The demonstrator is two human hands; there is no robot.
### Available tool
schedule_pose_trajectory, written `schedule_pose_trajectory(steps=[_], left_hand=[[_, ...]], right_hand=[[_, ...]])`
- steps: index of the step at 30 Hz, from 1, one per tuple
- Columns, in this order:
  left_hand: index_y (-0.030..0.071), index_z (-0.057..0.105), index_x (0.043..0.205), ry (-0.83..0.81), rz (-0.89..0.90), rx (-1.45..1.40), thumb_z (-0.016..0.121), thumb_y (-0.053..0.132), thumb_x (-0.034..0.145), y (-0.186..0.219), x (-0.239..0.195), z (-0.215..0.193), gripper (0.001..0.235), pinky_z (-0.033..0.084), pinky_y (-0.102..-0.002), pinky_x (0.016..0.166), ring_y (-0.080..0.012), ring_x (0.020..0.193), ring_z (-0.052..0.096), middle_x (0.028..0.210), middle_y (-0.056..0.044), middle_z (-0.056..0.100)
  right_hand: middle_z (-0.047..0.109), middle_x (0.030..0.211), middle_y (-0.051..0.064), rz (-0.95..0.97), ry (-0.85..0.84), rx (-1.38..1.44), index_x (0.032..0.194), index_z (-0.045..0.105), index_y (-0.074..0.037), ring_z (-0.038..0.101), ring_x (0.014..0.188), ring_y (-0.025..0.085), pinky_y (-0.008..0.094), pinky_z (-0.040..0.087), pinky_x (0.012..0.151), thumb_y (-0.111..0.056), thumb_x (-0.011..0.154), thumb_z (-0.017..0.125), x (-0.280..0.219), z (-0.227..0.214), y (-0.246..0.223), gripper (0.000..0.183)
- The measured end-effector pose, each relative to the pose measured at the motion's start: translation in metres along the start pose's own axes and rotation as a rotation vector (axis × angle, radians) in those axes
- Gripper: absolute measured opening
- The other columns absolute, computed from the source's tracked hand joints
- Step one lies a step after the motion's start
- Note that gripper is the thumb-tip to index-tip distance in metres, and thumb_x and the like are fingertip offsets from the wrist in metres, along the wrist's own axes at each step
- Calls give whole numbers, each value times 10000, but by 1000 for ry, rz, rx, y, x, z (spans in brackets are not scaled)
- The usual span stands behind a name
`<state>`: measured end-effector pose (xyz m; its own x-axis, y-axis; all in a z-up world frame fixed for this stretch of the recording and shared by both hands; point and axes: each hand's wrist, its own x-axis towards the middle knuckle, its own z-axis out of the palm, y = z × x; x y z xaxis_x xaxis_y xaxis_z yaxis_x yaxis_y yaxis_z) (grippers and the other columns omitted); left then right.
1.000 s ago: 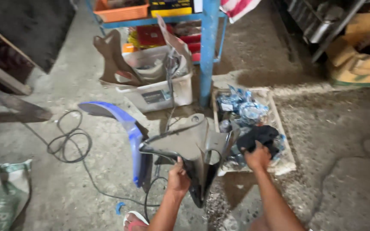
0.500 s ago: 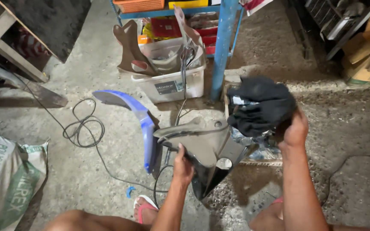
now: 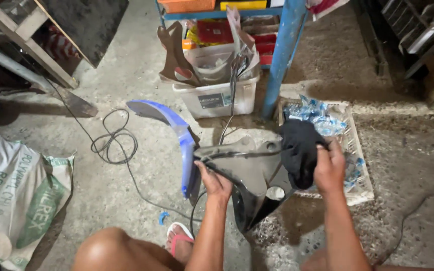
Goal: The person sits on the floor and wipes a black plastic car part with a black cloth. They hold the part with one hand and scrub its surface with the other, turning it over to clean different sides.
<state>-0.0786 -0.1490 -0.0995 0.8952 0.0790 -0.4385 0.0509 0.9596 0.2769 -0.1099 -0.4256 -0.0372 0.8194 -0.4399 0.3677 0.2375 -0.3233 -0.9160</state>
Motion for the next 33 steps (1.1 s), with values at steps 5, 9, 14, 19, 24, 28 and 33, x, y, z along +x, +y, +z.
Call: schedule_pose_trajectory(steps=[5,9,14,19,24,28,33], left_hand=[[114,697,1273,-17,8,-18,577,717,917,4,9,-4,710,476,-546,1114,-336,1173,683,1247,-181,721],[108,713,1250,-55,4,-6,611,675,920,7,18,-14,664,508,-541,1076,-337,1146,696,1227,-188,728],[116,717,1228,-67,-18,5,599,656,928,-3,12,-8,629,530,-513,1046,-314,1092,712,1196,-160,742],[132,735,1178,-88,-74,52,643,615,910,-4,0,-2,560,555,-494,1006,-300,1038,732,1146,-148,764],[85,715,1130,-108,-375,292,656,552,847,42,-55,53,549,628,-328,599,-249,693,700,1028,-213,740],[62,630,1368,-116,-442,467,667,689,848,15,-17,-2,815,471,-612,1050,-367,1167,665,1314,-204,674],[69,693,1246,-142,-433,432,699,529,872,-8,-16,0,593,540,-560,968,-355,1067,712,1188,-194,734]], right_hand=[[657,936,135,88,-4,-21,1155,699,-109,589,912,213,383,483,853,-229,1029,550,-20,25,9,229],[664,1086,213,41,114,-107,1197,689,-98,628,1083,307,431,458,1022,-209,1020,502,-30,20,-6,279],[653,1108,344,62,2,-340,1172,681,46,602,1134,517,575,445,1019,-181,1008,558,-38,39,17,306],[667,1125,331,326,-184,-679,1189,657,4,641,1129,531,646,484,969,-429,919,651,-60,72,8,511],[571,1203,316,308,-77,-544,1263,556,-12,534,1236,535,565,407,1098,-422,933,678,-80,85,8,540],[510,1278,363,381,-51,-551,1324,472,-4,509,1263,568,598,402,1106,-541,873,717,-89,97,-16,742],[611,1181,386,228,-78,-551,1346,459,58,628,1138,545,575,507,984,-413,892,731,-72,81,-31,709]])
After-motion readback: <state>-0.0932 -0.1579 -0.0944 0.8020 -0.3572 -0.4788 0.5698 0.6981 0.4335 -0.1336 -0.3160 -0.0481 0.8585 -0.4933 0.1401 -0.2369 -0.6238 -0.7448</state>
